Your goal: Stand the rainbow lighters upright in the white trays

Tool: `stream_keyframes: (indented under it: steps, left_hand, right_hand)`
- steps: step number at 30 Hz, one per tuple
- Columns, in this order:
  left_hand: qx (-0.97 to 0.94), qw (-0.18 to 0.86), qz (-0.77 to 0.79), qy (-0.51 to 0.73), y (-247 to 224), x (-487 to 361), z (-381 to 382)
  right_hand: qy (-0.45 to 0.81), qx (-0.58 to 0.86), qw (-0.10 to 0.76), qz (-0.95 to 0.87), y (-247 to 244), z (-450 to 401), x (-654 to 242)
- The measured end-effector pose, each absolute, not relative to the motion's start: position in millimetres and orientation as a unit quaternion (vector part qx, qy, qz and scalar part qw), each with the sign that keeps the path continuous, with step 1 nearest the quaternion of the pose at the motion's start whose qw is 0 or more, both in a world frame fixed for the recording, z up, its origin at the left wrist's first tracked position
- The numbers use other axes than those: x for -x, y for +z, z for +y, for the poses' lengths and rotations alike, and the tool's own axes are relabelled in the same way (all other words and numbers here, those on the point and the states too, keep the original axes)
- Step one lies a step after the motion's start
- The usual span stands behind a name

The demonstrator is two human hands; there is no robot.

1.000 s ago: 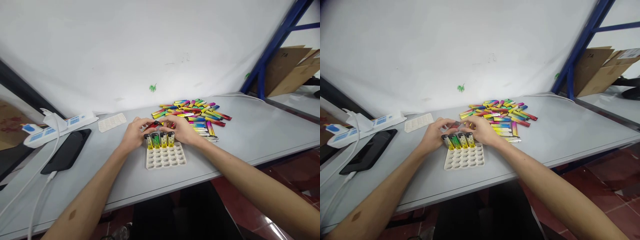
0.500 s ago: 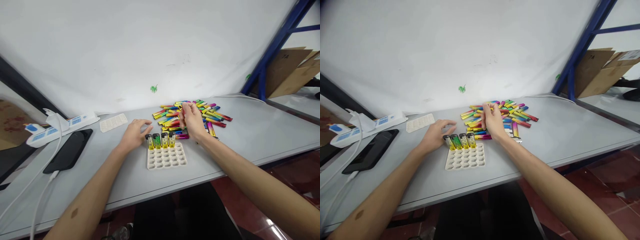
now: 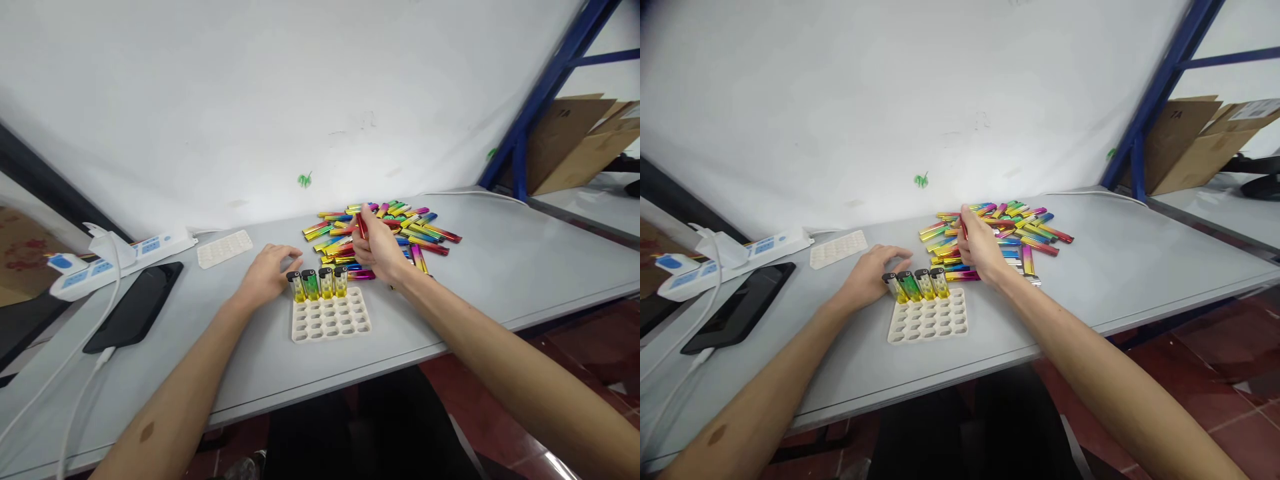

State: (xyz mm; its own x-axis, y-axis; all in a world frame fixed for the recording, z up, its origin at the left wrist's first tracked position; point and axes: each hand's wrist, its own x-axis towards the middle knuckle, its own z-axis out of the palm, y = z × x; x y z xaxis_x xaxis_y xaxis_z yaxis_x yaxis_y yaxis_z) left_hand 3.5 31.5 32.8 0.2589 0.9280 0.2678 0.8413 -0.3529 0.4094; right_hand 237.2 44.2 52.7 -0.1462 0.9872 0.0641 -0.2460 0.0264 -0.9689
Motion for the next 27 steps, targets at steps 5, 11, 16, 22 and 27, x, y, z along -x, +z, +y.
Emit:
stream_keyframes:
  steps: [5, 11, 16, 22, 27]
  left_hand:
    - [-0.788, 0.098, 0.56, 0.237, 31, -3, 32]
    - [-0.787, 0.101, 0.561, 0.237, 32, -3, 31]
    - [-0.791, 0.103, 0.556, 0.235, 32, -3, 32]
    - [-0.791, 0.098, 0.554, 0.239, 30, -2, 33]
    - [-0.775, 0.13, 0.564, 0.254, 35, -4, 29]
  right_hand:
    - [0.599, 0.414, 0.496, -0.474, 51, 46, -237]
    - [0.592, 0.396, 0.516, -0.476, 46, 50, -238]
    - [0.583, 0.403, 0.504, -0.494, 46, 49, -237]
    - [0.555, 0.398, 0.49, -0.542, 39, 51, -239]
    - [0.557, 0.39, 0.482, -0.553, 38, 51, -238]
